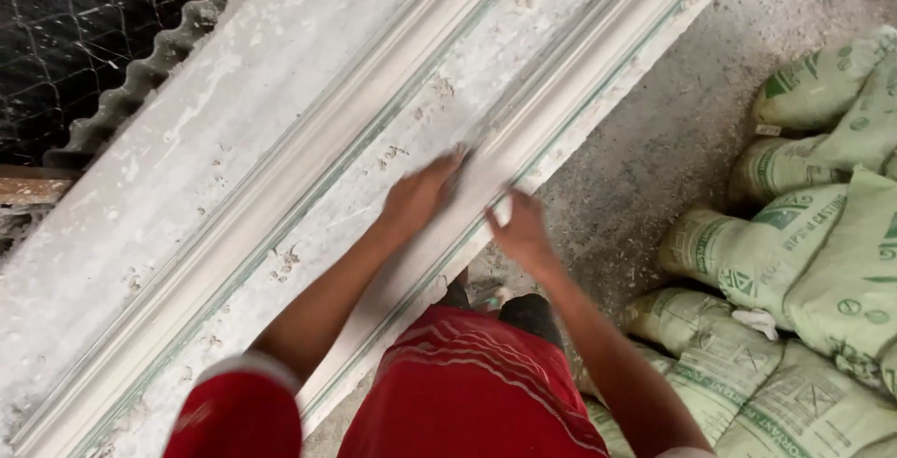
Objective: Refining the edges and decorative grooves of plaster cornices using a hand scraper to remove excess material and imperfections.
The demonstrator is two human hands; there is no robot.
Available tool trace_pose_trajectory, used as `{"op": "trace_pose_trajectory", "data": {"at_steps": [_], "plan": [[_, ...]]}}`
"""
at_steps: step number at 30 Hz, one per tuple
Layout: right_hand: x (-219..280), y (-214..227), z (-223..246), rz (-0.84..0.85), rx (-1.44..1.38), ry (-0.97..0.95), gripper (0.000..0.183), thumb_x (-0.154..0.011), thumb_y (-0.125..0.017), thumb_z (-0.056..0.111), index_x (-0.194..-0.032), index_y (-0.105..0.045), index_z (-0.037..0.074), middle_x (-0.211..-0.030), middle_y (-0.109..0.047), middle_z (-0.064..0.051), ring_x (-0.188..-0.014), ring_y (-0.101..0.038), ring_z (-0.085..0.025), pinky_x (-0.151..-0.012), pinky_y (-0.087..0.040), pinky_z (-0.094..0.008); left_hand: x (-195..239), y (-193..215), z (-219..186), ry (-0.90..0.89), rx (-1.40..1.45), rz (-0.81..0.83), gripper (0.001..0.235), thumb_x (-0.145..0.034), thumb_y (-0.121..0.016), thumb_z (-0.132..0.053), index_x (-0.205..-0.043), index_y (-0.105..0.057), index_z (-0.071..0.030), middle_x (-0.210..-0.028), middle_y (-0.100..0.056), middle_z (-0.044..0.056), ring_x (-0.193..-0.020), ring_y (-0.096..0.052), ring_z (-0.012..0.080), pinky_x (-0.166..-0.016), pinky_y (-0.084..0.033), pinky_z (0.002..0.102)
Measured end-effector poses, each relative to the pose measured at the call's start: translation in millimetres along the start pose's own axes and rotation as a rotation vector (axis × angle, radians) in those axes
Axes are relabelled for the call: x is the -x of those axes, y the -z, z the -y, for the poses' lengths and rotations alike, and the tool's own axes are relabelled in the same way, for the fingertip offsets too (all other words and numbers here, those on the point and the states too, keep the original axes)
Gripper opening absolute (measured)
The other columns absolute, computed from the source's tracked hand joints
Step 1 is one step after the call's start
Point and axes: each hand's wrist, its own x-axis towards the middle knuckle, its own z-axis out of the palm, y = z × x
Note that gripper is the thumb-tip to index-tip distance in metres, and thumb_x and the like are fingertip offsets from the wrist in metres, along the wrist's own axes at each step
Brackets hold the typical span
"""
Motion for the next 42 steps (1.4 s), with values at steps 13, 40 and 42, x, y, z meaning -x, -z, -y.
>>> {"op": "trace_pose_trajectory", "data": {"at_steps": [13,40,42], "plan": [[-100.6,40.7,-20.3,0.146,0.103,-0.165,0.122,-0.084,-0.037,0.085,-0.162,0.013,0.005,-0.168,0.019,-0.023,-0.155,0.017,-0.043,-0.124,-0.004,-0.062,193.7,-5.2,60.3,-0.139,-0.692,0.145,0.101,-0.07,-0.064,0.025,-0.156,-0.029,-0.017,-0.165,-0.029,0.01,-0.065,-0.067,0.03,-0.031,-0.058,0.034],[-337.9,243.5,-191.9,0.076,0.192,0.158,0.111,-0.093,-0.058,0.071,-0.163,-0.014,-0.004,-0.16,-0.008,-0.04,-0.15,-0.006,-0.059,-0.119,-0.015,-0.072,-22.0,1.6,-109.2,0.287,0.12,-0.246,0.038,-0.097,-0.06,-0.006,-0.135,-0.065,-0.007,-0.14,-0.066,0.016,-0.12,-0.063,0.0468,-0.101,-0.053,0.062],[-341.9,242.7,-191.9,0.129,0.217,0.129,0.119,-0.089,-0.062,0.072,-0.164,-0.008,-0.003,-0.162,0.0,-0.036,-0.153,0.003,-0.054,-0.123,-0.01,-0.067,3.9,-15.8,-85.9,0.395,0.206,-0.395,0.041,-0.097,-0.064,-0.009,-0.138,-0.066,-0.014,-0.146,-0.062,0.011,-0.126,-0.06,0.0408,-0.103,-0.053,0.055]]}}
